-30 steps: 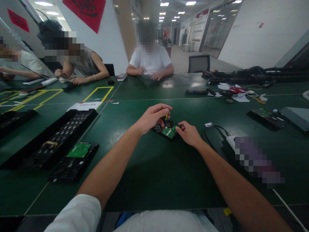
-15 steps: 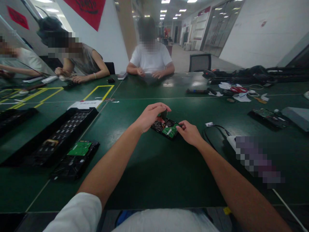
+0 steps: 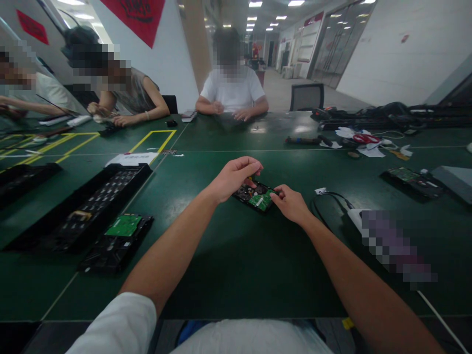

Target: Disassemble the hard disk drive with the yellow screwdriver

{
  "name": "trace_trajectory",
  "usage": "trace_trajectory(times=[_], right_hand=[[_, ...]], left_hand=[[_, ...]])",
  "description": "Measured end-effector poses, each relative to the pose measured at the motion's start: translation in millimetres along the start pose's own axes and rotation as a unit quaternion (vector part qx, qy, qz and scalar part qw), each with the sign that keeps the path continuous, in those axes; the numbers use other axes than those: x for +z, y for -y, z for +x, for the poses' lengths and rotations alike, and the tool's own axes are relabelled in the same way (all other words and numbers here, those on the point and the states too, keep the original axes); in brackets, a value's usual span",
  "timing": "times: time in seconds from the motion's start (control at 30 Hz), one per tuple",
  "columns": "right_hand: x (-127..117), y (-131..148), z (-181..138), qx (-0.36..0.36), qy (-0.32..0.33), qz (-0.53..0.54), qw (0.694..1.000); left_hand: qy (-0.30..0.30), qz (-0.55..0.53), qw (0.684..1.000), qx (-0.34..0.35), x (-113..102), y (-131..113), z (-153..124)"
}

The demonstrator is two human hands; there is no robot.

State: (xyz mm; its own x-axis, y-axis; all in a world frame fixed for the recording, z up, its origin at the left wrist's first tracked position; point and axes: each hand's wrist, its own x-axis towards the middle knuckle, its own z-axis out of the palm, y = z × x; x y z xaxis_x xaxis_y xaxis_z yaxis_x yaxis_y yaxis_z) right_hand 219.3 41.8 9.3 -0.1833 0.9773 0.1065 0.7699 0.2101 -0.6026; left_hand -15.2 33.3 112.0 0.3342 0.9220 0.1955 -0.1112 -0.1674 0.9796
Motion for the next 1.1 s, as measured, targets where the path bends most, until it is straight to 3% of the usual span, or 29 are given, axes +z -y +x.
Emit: trace_trajectory(times=[0.2, 0.4, 0.63, 0.97, 1.1], right_hand=[[0.8, -1.1, 0.8, -0.007, 0.000, -0.005, 1.000], [2.0, -3.9, 1.5, -0.008, -0.005, -0.010, 1.000], [2.2, -3.0, 0.5, -0.003, -0.001, -0.002, 1.000], [-1.4, 0.2, 0.8, 0.002, 0.007, -0.009, 1.000], [-0.8, -0.3, 0.2, 0.004, 0.011, -0.006, 1.000]], left_hand=[[-0.021, 0.065, 0.998, 0.011, -3.9, 0.8, 0.4], [0.033, -0.016, 0.999, -0.028, -1.4, -1.7, -3.1], [-0.013, -0.057, 0.997, -0.055, -0.3, -0.3, -1.8], [-0.015, 0.004, 0.999, -0.035, -3.3, -4.4, -1.0], [-0.019, -0.018, 0.998, -0.050, -4.0, -4.8, -0.8]])
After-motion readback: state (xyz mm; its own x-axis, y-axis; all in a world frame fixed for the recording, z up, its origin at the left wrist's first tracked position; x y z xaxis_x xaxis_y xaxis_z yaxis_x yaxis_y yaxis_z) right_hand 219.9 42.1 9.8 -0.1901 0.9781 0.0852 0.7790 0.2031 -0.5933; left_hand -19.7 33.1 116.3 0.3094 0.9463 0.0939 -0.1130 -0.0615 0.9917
